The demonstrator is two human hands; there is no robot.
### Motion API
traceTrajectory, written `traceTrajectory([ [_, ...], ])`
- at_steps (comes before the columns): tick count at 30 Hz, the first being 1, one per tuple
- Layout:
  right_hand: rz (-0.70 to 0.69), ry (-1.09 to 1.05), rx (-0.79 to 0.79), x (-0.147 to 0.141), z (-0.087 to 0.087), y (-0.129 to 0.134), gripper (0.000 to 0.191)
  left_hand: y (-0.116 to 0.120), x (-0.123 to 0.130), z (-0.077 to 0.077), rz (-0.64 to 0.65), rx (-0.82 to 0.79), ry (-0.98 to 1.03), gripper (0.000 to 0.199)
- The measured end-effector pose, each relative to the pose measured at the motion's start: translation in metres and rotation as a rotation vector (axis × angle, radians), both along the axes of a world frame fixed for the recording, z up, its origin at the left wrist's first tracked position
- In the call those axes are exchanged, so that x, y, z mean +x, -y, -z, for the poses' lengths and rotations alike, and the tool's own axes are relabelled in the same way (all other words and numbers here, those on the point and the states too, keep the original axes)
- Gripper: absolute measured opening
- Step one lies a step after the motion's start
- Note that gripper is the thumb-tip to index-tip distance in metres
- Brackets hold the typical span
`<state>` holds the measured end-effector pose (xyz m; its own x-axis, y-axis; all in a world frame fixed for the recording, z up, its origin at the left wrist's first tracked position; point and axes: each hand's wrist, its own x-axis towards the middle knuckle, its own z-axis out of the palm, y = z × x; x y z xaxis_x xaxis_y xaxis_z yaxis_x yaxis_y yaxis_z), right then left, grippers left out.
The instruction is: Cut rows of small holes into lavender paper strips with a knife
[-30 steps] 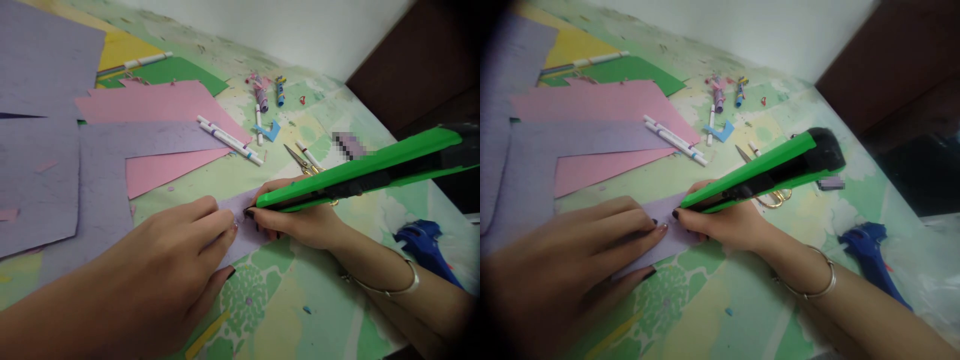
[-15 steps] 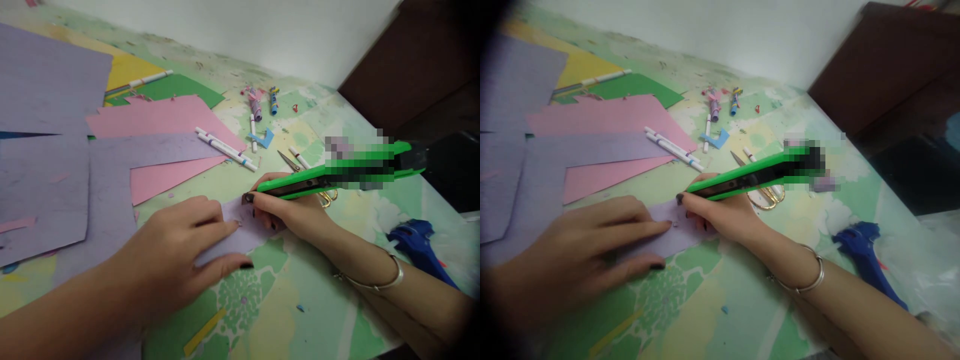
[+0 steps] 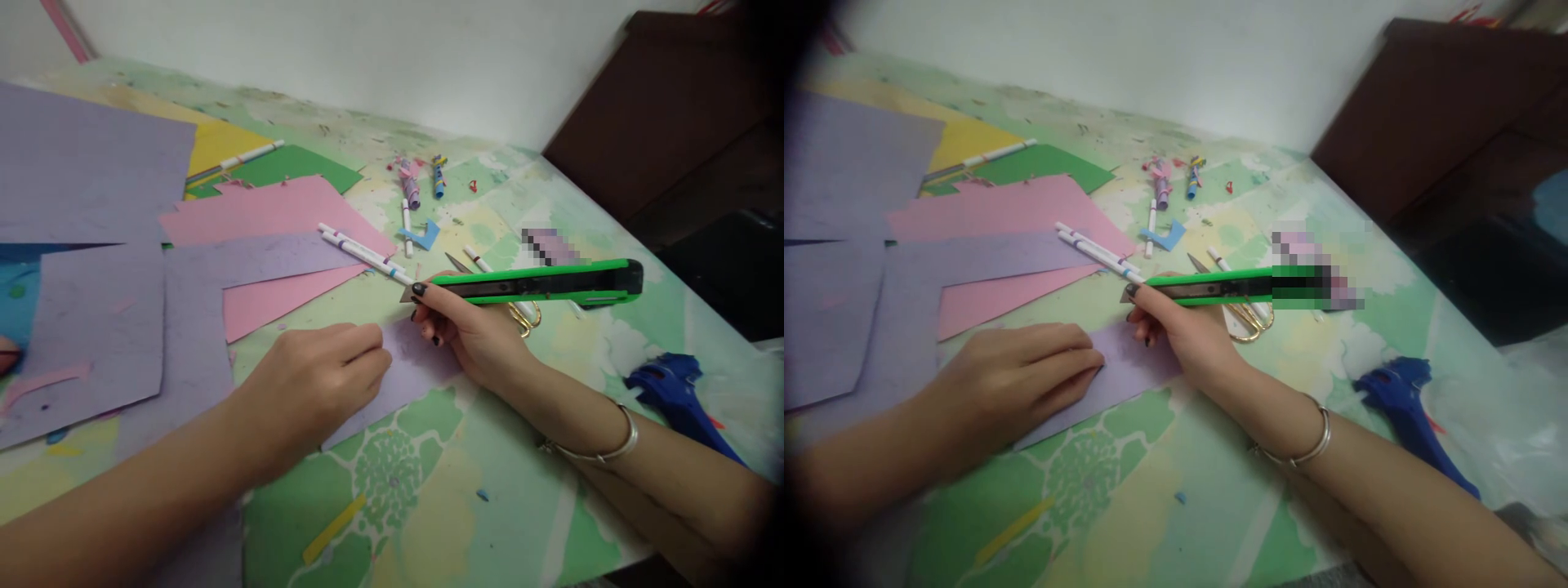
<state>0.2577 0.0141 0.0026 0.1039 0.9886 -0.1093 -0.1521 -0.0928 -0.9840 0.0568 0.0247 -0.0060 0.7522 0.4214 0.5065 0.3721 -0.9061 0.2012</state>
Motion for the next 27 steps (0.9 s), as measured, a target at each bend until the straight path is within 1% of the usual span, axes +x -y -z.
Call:
traceTrajectory([
  [2,0.007,-0.001,0.001,0.000,0.000,0.000,0.016,-0.001,0.000,-0.001,-0.035,-0.039,0.032,0.023],
  [5,0.001,-0.009,0.013,0.001,0.000,-0.001,0.016,-0.007,-0.006,-0.004,-0.170,-0.124,0.103,0.015],
  [9,-0.016,-0.021,0.023,0.002,0.000,0.000,0.018,-0.021,-0.017,-0.004,-0.338,-0.059,0.060,0.015],
  [11,-0.021,-0.021,0.029,0.002,0.001,0.000,0.018,-0.027,-0.020,-0.003,-0.387,-0.078,0.043,0.009],
  [12,-0.017,-0.023,0.032,0.002,0.002,0.000,0.018,-0.028,-0.021,-0.003,-0.395,-0.119,0.049,0.008],
  [14,0.001,-0.031,0.040,0.002,0.003,0.000,0.016,-0.028,-0.020,-0.004,-0.367,-0.245,0.060,0.019],
  [17,0.003,-0.031,0.060,0.000,0.003,0.000,0.016,-0.024,-0.015,-0.009,-0.258,-0.433,0.020,0.028],
  [19,-0.003,-0.015,0.077,0.000,0.002,0.001,0.018,-0.021,-0.012,-0.013,-0.198,-0.496,-0.021,0.028],
  [21,0.026,0.023,0.111,0.001,-0.001,0.001,0.019,-0.019,-0.012,-0.015,-0.165,-0.522,-0.024,0.016],
  [22,0.060,0.050,0.139,0.003,-0.003,0.001,0.024,-0.020,-0.013,-0.016,-0.163,-0.522,-0.002,0.010],
  [23,0.104,0.081,0.177,0.006,-0.006,0.001,0.032,-0.021,-0.015,-0.016,-0.174,-0.513,0.033,0.008],
  [25,0.208,0.141,0.271,0.013,-0.011,0.000,0.048,-0.026,-0.022,-0.018,-0.236,-0.468,0.134,0.013],
  [27,0.277,0.204,0.358,0.021,-0.014,-0.003,0.055,-0.031,-0.031,-0.022,-0.323,-0.403,0.262,0.016],
])
